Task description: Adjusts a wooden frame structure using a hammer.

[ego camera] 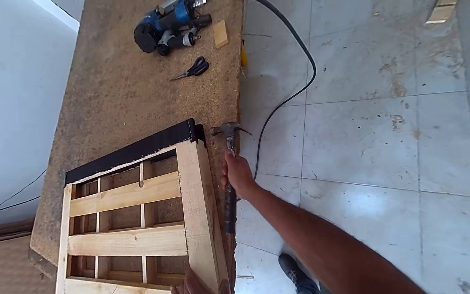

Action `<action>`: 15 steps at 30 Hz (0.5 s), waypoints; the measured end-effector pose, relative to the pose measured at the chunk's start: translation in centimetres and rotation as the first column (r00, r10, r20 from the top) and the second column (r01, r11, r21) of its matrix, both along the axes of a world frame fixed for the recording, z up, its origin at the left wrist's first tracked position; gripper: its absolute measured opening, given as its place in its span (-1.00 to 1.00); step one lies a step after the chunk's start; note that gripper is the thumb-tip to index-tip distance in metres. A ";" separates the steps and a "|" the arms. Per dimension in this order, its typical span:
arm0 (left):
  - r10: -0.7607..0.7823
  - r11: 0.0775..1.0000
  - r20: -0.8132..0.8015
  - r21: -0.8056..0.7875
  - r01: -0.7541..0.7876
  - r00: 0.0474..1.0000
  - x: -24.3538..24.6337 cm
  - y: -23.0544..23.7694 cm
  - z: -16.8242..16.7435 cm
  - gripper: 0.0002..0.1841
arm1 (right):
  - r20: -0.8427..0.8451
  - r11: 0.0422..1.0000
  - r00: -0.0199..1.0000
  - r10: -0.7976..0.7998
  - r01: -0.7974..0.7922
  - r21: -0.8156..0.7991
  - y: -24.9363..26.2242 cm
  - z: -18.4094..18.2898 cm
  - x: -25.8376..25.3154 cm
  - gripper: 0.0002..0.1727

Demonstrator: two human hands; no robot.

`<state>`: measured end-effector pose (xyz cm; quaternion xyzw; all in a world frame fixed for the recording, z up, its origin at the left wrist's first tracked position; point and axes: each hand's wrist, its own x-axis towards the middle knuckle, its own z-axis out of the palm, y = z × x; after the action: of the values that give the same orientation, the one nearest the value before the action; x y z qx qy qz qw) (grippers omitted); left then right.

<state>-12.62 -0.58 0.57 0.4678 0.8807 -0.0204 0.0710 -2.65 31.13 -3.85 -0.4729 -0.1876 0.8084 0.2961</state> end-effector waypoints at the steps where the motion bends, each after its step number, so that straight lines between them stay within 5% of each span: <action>1: 0.005 1.000 -0.003 -0.002 -0.005 1.000 0.0 -0.1 -0.1 0.29 | -0.001 1.000 1.000 0.005 -0.005 -0.021 -0.2 0.0 -0.4 -0.41; 9: 0.018 1.000 0.006 0.024 -0.018 1.000 -0.4 0.0 -0.3 0.27 | -0.010 0.994 0.994 0.109 -0.110 -0.021 -4.1 0.3 0.6 -0.41; 15: 0.019 0.999 0.054 -0.043 -0.017 0.998 -0.4 -0.8 0.2 0.10 | -0.031 1.000 0.999 -0.014 0.014 -0.020 -19.7 1.8 4.5 -0.42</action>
<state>-13.02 -1.36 0.76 0.4587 0.8820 -0.0255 0.1052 1.81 11.41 -2.09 -0.4646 -0.1718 0.8152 0.3000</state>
